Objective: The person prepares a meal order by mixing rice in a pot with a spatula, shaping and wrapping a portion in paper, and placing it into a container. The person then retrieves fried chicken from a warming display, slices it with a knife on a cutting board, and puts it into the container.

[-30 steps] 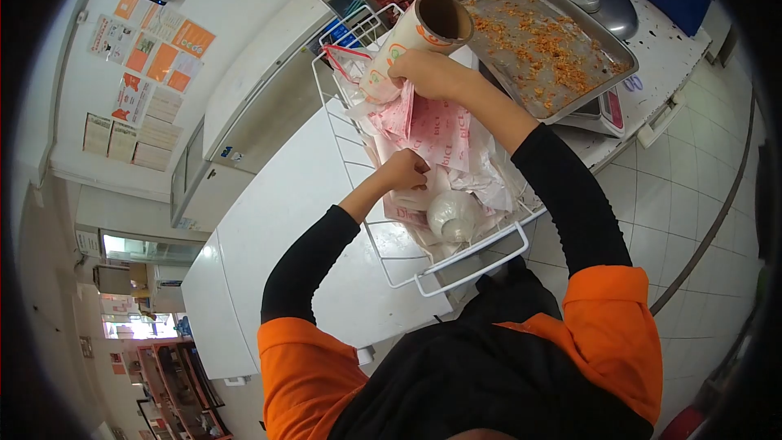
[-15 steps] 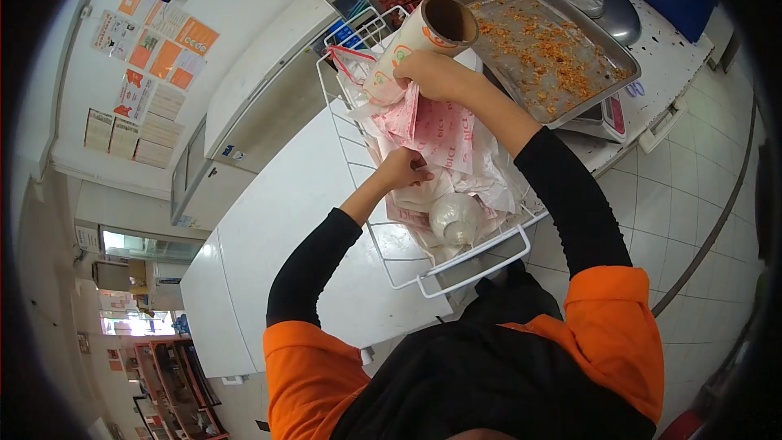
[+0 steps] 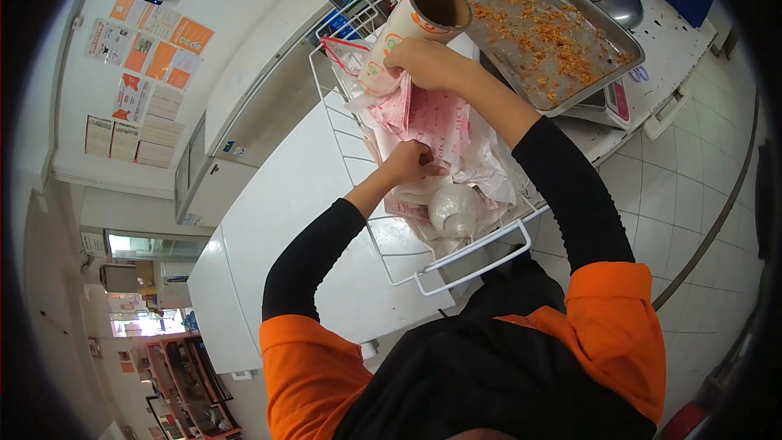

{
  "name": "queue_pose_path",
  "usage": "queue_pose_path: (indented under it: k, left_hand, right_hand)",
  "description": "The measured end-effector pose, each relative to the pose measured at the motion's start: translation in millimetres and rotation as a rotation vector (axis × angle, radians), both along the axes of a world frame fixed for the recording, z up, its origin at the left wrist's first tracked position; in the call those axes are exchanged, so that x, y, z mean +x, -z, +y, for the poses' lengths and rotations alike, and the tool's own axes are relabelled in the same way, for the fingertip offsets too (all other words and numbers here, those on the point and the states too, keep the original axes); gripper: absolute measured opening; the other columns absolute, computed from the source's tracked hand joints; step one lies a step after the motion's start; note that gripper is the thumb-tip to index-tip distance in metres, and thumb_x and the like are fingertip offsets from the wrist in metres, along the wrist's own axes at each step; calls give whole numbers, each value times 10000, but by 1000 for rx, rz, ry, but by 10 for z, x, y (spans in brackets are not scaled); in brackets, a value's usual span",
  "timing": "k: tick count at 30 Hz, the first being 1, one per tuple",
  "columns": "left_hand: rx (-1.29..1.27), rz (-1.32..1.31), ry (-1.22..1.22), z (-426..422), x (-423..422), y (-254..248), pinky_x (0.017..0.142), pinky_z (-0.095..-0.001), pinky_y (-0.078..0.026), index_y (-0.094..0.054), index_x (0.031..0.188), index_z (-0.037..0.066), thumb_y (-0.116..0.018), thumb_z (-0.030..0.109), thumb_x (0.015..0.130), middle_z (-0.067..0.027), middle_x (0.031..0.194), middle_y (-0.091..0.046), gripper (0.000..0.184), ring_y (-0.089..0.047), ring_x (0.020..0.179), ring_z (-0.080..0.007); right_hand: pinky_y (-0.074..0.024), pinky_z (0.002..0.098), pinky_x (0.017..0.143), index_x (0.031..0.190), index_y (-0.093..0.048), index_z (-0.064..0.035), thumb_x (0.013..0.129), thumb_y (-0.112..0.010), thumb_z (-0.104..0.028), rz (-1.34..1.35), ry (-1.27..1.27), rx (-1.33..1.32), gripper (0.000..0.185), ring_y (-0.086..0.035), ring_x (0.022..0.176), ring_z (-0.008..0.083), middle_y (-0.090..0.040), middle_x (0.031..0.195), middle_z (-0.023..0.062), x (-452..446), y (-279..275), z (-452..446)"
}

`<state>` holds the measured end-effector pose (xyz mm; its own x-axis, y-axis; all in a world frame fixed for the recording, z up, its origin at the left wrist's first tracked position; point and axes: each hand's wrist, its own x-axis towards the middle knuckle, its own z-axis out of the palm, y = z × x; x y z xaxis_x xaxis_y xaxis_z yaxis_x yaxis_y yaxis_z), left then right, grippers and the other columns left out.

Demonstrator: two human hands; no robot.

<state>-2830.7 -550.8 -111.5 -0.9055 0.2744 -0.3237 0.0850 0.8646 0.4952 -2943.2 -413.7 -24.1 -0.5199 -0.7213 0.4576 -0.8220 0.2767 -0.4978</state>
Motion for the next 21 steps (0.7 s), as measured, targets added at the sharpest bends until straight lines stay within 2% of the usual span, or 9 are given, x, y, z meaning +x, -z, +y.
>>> queue_pose_path:
  k: [8,14,21]
  left_hand:
    - [-130,24,39,150,57,-87,546,-297,-435,-575,685,8,-701,348,628,-118,634,-588,367,-570,563,-209]
    - [10,-58,-8,54,14,22,584,-315,-436,-572,722,10,-682,284,638,-131,668,-586,307,-569,610,-239]
    - [-94,30,36,92,30,38,565,-325,-435,-569,713,0,-669,234,616,-147,663,-584,272,-571,602,-255]
  right_hand:
    - [-438,366,649,767,-567,8,634,-461,82,-34,-10,-20,185,-571,762,319,-581,773,186,-3,5,-3]
    - [-439,366,617,764,-557,4,640,-447,77,-43,-3,-14,181,-575,735,309,-578,757,183,27,-24,31]
    - [-443,366,574,758,-548,0,642,-440,79,-101,-6,-1,177,-577,701,313,-576,736,178,77,-91,86]
